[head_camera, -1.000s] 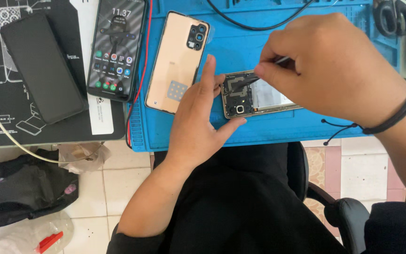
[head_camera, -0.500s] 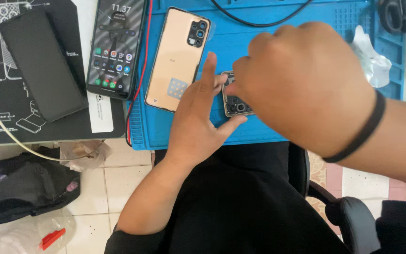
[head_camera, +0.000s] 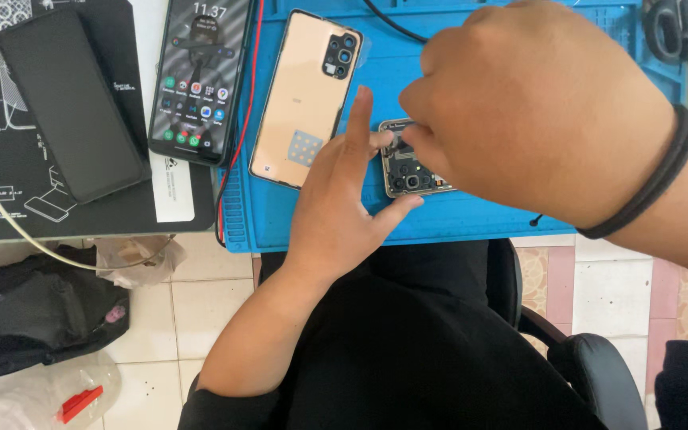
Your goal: The person pries open the back cover of a smartphone using a plastic pick, working around the edges, then removes the back cover and lifts out the battery. They then use a screwdriver to unscrew screws from the exposed internal frame while holding the phone steady on a blue repair mat.
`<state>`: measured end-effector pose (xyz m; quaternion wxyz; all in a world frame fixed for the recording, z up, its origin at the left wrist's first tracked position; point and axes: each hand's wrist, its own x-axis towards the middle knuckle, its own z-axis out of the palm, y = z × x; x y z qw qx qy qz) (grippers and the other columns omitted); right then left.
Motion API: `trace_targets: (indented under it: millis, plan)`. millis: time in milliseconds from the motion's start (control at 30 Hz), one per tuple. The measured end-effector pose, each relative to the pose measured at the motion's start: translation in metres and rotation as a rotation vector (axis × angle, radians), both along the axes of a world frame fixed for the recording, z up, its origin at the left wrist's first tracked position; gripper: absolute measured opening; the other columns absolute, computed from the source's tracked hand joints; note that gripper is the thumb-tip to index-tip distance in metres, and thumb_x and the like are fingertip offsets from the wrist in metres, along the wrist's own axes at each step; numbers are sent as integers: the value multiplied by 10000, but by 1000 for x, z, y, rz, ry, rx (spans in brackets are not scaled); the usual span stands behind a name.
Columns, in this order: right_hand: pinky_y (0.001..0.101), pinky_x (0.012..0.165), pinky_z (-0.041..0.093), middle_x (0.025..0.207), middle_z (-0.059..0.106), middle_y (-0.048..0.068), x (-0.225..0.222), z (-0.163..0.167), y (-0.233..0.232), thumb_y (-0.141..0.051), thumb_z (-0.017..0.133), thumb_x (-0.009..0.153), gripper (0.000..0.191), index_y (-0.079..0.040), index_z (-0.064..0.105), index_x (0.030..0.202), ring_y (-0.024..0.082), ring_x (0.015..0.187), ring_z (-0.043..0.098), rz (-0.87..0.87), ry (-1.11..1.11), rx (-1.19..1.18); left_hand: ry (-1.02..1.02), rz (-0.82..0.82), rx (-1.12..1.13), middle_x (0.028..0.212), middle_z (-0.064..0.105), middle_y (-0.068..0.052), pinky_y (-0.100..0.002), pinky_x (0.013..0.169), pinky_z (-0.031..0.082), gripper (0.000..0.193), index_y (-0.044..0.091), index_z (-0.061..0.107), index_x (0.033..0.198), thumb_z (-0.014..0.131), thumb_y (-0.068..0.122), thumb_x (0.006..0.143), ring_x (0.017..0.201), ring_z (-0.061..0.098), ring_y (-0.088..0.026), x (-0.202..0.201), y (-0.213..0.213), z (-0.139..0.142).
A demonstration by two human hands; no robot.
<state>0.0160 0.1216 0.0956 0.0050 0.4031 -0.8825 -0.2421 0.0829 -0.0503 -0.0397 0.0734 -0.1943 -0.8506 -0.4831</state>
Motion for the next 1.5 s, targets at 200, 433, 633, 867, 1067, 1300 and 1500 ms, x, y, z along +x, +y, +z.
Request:
trace_targets:
  millis: [200,433,633,867,1067,1300,1500]
  plan:
    - [311,558,519,660,612,-1,-4,4,-9,-487,677,934,354,-181,747,770,175,602,637,-17,-2,28,6,1,-25,1272,681,-64,-427,1115,473,1216,126,67,1641,935,256,800,1272,611,-274,-1,-1,0]
    - [319,577,529,665,615,13,-3,1,-7,-491,715,880,361,-160,742,738,185,625,641,39,29,-71,8,-7,2,1288,676,-65,-419,1113,483,1196,129,80,1645,924,249,806,1277,612,-272,0,-2,-1]
    - [328,593,533,684,631,21,0,-9,-6,-476,703,917,361,-172,745,727,193,651,651,-10,54,-58,5,-10,15,1283,675,-79,-421,1098,493,1192,132,93,1641,926,241,796,1265,612,-281,-1,-1,-2]
    - [311,562,498,671,619,-2,1,-3,-11,-491,662,948,358,-205,738,745,176,629,630,12,10,17,14,-7,3,1283,678,-74,-425,1097,491,1190,130,91,1641,925,242,799,1269,602,-289,-1,-1,-2]
    - [325,565,507,696,621,12,9,-5,-16,-457,660,929,344,-216,722,691,191,683,657,-33,10,35,81,12,1,1389,621,-127,-435,1111,477,1185,116,83,1641,920,239,811,1307,583,-324,1,-2,-6]
    - [362,708,546,767,662,27,-2,6,-22,-291,706,742,195,-141,761,854,233,786,682,117,-54,-222,97,31,5,1378,620,-151,-442,1070,484,1135,73,192,1603,931,233,756,1265,599,-343,-7,-1,-5]
    - [376,736,555,826,667,61,3,20,-24,-360,677,870,245,-129,748,913,254,832,676,-150,-294,-53,50,11,40,1392,641,-116,-439,1103,478,1171,75,147,1643,924,216,779,1287,616,-316,-2,0,-5]
